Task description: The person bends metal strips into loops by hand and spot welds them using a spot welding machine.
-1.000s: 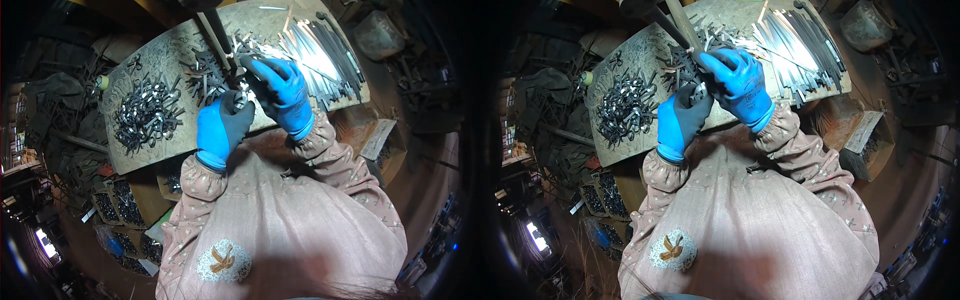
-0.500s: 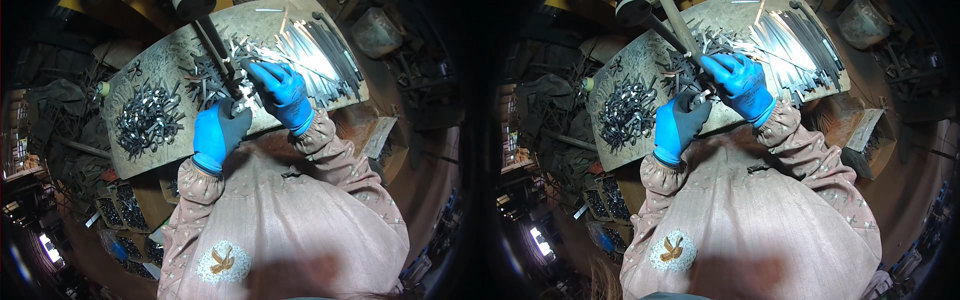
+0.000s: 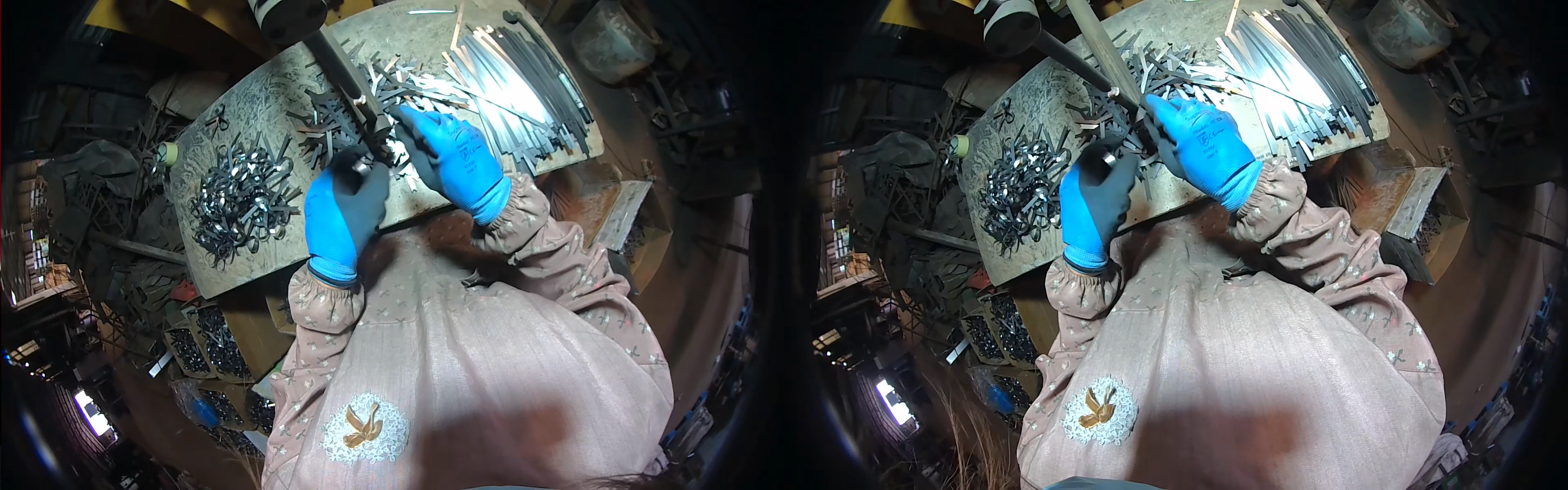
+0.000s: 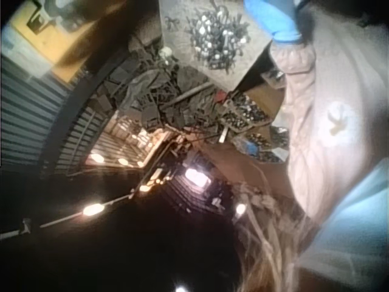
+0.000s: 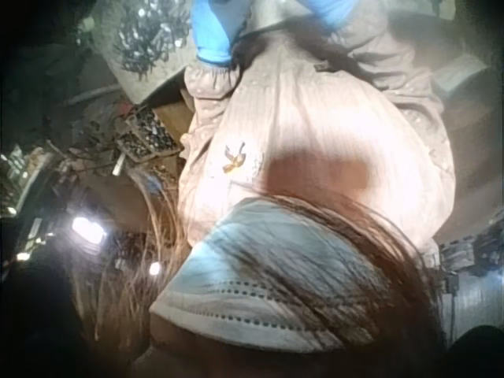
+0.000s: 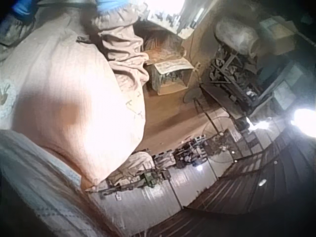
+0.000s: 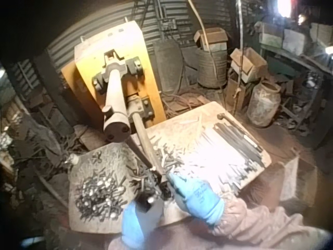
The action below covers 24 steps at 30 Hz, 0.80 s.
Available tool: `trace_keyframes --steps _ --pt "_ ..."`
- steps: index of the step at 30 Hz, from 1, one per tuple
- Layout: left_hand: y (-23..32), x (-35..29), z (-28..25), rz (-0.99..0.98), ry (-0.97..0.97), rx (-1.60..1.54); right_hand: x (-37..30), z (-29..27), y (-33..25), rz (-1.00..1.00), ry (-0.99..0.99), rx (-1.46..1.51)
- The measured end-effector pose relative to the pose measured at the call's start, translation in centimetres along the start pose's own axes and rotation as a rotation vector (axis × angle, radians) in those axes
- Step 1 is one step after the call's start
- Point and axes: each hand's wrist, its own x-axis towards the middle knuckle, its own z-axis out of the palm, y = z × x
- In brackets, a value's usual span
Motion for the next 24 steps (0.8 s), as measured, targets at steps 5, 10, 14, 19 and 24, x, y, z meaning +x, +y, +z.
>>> trace_keyframes --steps 5,10,14,19,24 --pt "-2.9 2.8 -0.6 0.151 0.071 -0.241 0.8 1.1 -1.8 0.634 0.046 1.268" --pt "-2.8 5.9 -1.8 0.846 0.24 0.442 1.6 1.0 -1.5 0.691 0.137 1.116" --pt "-0.9 6.6 -1.4 0.498 0.231 0.13 3.7 -0.1 -1.0 0.125 0.21 -0.028" --pt "0.4 8.1 -2.2 0.583 0.194 0.361 5.4 -0.3 1.6 0.048 -0.011 0.048" --pt "0.1 9.8 -1.8 0.387 0.082 -0.091 6.3 0.1 4.0 0.043 -0.249 0.203"
